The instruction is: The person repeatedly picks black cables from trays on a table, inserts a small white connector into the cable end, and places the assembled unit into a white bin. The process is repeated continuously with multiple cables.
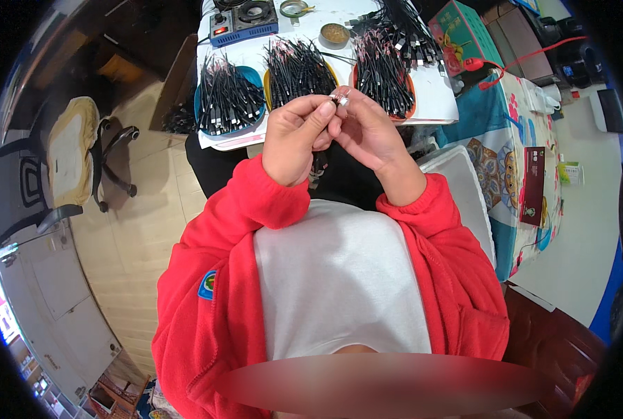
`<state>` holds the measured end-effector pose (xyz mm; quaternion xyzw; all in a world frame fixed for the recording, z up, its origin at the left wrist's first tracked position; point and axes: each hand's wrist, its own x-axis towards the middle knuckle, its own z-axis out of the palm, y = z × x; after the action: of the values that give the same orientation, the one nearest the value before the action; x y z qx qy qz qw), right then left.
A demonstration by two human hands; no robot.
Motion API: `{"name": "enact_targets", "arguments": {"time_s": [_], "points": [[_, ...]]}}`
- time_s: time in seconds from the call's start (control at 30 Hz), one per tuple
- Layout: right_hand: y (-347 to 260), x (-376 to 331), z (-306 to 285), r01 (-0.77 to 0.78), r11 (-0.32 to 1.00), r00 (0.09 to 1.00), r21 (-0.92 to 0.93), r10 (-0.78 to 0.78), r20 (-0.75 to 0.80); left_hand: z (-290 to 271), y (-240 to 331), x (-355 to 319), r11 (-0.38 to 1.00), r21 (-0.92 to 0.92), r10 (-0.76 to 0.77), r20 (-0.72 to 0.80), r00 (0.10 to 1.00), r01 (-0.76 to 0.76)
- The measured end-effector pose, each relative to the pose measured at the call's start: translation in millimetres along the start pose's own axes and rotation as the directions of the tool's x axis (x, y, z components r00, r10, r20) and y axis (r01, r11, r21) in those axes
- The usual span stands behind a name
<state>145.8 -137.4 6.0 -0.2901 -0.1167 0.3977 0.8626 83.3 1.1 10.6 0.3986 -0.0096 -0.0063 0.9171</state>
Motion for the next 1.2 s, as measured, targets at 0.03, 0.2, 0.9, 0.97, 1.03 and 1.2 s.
{"name": "enact_targets", "arguments": {"time_s": [0.03,0.2,0.9,0.97,1.03,1.2], "points": [[-1.2,-1.5,-0.4,-0.002,0.998,0.993,-0.058,-0.004,-0.115,0.0,0.7,0.2,1.0,-0.001,-0.023,-0.002,1.0,0.023],[-12.0,-4.4,1.5,0.221,0.934,0.969,-0.282,-0.243,-0.047,0.2,-0.4,3.1,0.996,0.002,-0.088,0.012,0.996,0.088],[-62.6,6.4,-86.4,-0.099,0.762,0.995,-0.641,0.086,-0.051,-18.9,-9.9,26.9,0.928,0.256,-0.31,0.121,0.943,0.272],[-120.3,35.3,-130.6,-0.041,0.371,0.944,-0.928,-0.291,-0.158,-20.0,-9.8,31.7,0.949,0.175,-0.281,0.085,0.956,0.263],[-178.7,67.5,-173.9,-0.295,-0.278,0.699,-0.914,-0.715,-0.009,-19.1,-10.9,32.5,0.948,0.175,-0.275,0.038,0.961,0.264],[-244.9,133.9,-245.4,-0.725,-0.335,0.605,-0.602,-0.727,-0.324,-17.6,-14.9,30.9,0.953,0.19,-0.24,0.003,0.971,0.235]]}}
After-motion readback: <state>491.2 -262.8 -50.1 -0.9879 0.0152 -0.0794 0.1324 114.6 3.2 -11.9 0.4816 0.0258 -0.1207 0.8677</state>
